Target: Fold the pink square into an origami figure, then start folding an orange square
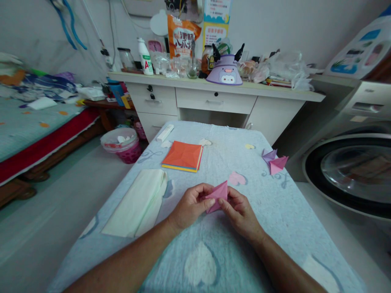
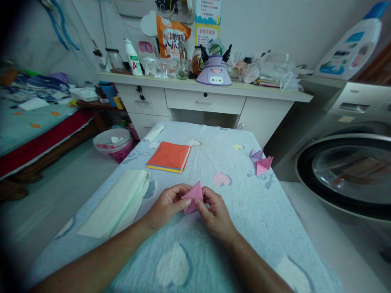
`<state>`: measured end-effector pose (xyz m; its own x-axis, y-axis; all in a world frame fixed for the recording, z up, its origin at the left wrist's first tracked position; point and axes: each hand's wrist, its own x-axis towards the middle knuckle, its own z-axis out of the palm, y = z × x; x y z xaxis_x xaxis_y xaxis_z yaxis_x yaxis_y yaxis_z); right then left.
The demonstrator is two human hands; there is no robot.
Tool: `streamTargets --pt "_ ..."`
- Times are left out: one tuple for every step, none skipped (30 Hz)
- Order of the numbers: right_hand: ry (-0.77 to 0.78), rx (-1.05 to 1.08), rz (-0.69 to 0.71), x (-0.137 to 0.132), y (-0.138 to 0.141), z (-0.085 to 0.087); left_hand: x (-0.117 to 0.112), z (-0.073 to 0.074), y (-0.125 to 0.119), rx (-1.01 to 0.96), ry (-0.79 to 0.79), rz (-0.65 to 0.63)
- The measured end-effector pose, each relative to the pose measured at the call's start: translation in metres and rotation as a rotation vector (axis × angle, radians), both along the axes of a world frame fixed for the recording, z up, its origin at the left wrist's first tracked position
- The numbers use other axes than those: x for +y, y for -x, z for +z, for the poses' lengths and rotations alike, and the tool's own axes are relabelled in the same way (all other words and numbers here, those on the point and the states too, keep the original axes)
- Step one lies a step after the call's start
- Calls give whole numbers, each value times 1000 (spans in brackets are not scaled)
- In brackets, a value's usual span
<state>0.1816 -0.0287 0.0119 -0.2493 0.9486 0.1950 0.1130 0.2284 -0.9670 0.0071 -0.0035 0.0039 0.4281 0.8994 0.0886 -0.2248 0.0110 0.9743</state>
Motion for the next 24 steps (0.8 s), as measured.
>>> streamTargets --pt "-1 -1 -2 0 0 -1 0 -1 1 19 -26 20" --pt "0 -1 -4 0 0 -2 1 -2 1 42 -54 42" --pt "1 -2 -5 0 0 -2 1 -3 2 70 -81 67" --pt "3 -3 -5 0 0 -3 1 -4 2 103 -106 90" --pt "3 -3 -7 1 0 -3 0 -4 3 139 -131 113" --pt "3 -4 -11 1 0 -3 0 -4 3 177 -154 134" --pt "2 -3 -16 1 1 -4 -1 -4 3 213 -178 153" --pt "0 0 -21 1 1 -3 -1 -4 3 246 -200 169" --pt "-1 3 -25 2 1 -3 -2 -4 3 274 -216 181" --pt "2 5 -28 2 1 -3 -3 -3 2 297 -228 189" --pt "6 7 -30 2 2 -4 -4 -2 2 312 -235 196" --pt "14 11 -30 3 2 -4 -5 -1 1 317 -234 202" --pt "24 19 -32 3 2 -4 -5 0 0 309 -225 209" --pt "36 30 -33 3 2 -4 -6 1 0 291 -208 211" --pt "49 47 -32 3 2 -5 -6 2 0 267 -186 207" --pt "61 68 -28 3 2 -5 -7 3 -1 241 -162 194" --pt "74 90 -22 4 2 -5 -7 3 -1 224 -139 173" --pt "85 109 -16 4 2 -5 -6 3 -1 219 -119 146" --pt "94 125 -14 4 2 -5 -6 3 -1 224 -105 117" --pt "103 137 -14 4 2 -5 -5 2 -1 237 -92 88" --pt "113 145 -19 4 2 -5 -5 1 -1 253 -82 63" --pt "125 150 -25 4 2 -5 -4 1 -1 268 -75 44" --pt "139 154 -32 4 2 -5 -4 0 -1 280 -73 34" --pt "149 161 -41 4 2 -5 -4 0 -1 291 -78 32"
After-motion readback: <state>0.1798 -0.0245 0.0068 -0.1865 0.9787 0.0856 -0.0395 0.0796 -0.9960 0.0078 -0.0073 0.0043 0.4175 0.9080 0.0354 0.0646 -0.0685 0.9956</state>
